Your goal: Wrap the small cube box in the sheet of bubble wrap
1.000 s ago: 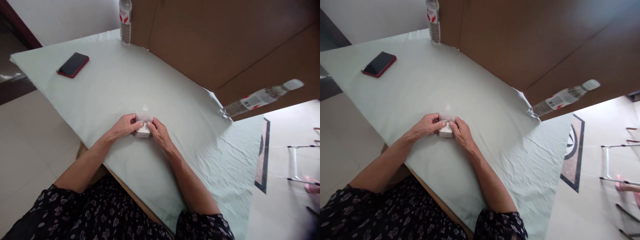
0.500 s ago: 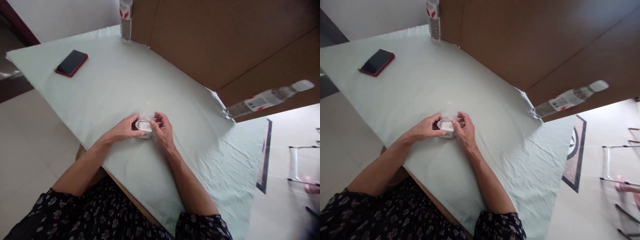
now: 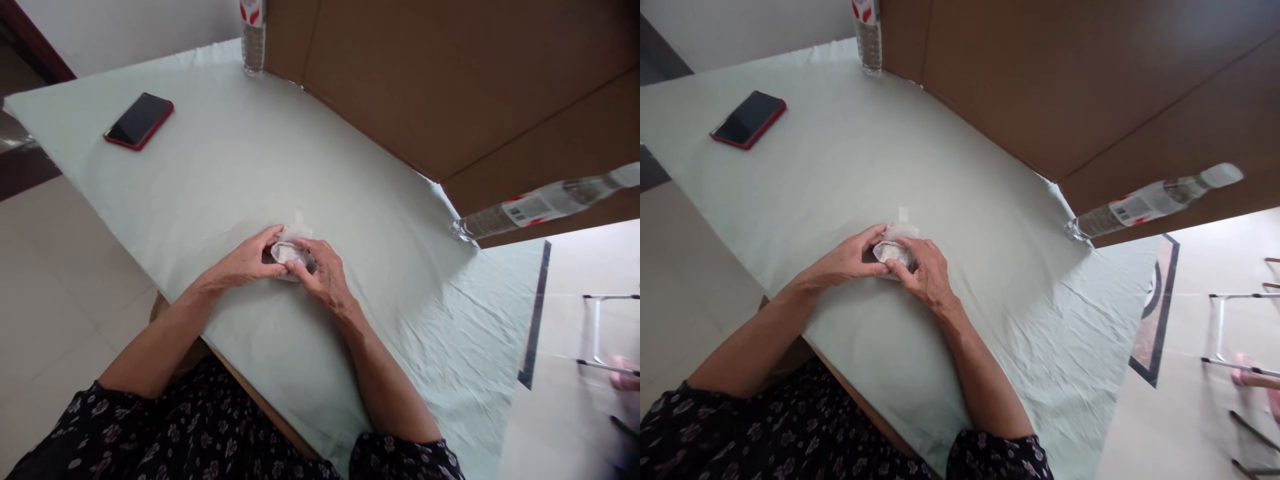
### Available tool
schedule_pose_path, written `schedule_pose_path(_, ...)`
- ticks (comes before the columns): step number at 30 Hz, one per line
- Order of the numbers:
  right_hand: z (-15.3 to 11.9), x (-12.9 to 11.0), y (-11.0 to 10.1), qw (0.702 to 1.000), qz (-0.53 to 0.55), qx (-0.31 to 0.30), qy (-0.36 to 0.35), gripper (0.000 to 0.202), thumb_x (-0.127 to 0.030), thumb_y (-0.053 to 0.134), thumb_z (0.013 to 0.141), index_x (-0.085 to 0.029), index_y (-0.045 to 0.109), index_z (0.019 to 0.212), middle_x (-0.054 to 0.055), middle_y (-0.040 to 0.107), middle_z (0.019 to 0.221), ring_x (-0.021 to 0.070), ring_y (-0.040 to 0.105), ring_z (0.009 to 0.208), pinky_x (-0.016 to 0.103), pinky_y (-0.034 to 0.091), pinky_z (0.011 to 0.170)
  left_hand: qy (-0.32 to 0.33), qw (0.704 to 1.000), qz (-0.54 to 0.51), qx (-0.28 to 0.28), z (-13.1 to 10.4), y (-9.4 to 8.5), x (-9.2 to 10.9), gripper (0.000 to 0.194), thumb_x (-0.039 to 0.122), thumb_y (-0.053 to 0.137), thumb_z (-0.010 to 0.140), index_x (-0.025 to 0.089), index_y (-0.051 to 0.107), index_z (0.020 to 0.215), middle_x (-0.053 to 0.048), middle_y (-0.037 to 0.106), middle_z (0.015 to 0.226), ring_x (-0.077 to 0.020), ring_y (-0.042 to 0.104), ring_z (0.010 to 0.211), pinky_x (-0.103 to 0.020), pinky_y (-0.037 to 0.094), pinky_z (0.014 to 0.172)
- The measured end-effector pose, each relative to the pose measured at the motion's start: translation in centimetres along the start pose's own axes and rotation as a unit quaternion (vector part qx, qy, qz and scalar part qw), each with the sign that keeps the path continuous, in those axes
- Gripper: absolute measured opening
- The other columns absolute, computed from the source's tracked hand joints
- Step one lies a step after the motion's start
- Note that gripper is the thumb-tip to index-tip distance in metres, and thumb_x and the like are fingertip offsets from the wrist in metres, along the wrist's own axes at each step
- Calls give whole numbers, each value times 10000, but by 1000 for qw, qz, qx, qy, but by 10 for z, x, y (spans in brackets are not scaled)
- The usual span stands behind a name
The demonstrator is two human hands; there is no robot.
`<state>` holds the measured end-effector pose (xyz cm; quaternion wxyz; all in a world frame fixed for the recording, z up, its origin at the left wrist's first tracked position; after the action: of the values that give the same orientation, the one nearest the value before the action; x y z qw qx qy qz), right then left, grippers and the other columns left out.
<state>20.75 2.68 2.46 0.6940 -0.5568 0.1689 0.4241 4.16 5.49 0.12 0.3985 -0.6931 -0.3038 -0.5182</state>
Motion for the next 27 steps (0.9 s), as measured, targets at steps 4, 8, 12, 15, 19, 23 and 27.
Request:
schedule_pose_path(4,-1,2,1,999,-12,-12,27,433,-582,607,930,-267,699,1213,88,772,1108,269,678,952,457,534,909,13,999,-45,-13,1,4,-1,886,414,774,778,206,384,1546,-147,632,1377,-300,628,1253,-433,504,1043)
schedule_pose_path(8,-3,9,-12,996,6,77,39,484,-611,563,940,-252,662,1249,122,709,1226,269,656,997,476,522,934,21,997,-75,-18,1,6,4,873,361,785,779,197,391,1541,-151,639,1360,-290,639,1228,-400,531,998)
schedule_pose_path(12,-2,34,-8,982,125,52,129,710,-709,583,886,-228,542,1406,165,626,1368,273,655,1074,450,552,885,12,996,-85,-25,2,7,5,922,350,796,767,177,356,1559,-168,614,1403,-293,624,1255,-389,533,1000)
schedule_pose_path(15,-1,45,8,960,219,-24,172,900,-758,674,787,-225,465,1482,153,669,1288,262,681,1021,417,570,834,2,995,-95,-24,2,7,5,950,379,816,754,169,358,1559,-172,614,1400,-301,631,1244,-393,536,993)
schedule_pose_path(19,-2,41,17,949,251,-52,185,978,-713,790,698,-225,468,1482,123,702,1194,250,694,940,402,580,789,-7,995,-103,-2,3,3,2,985,455,811,756,159,342,1569,-160,649,1316,-285,682,1132,-384,551,928)
schedule_pose_path(23,-5,34,17,946,263,-62,178,946,-634,817,714,-236,458,1494,112,698,1223,260,686,1008,404,577,819,-5,998,-68,15,4,0,-1,940,488,783,766,150,387,1549,-129,680,1187,-256,699,1010,-368,558,854)
schedule_pose_path(27,-8,37,18,943,261,-68,192,958,-625,817,716,-216,453,1502,102,714,1146,220,680,877,368,564,745,1,999,-43,11,3,1,0,882,511,743,789,148,430,1529,-148,671,1221,-264,693,1012,-372,560,845)
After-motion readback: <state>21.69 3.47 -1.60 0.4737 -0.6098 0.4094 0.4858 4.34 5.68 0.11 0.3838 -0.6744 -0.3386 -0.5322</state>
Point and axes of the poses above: each hand's wrist, its own z-axis towards the middle knuckle, its own y-axis out of the palm, x = y × z, the point moved 6 cm from there along z, towards the middle knuckle
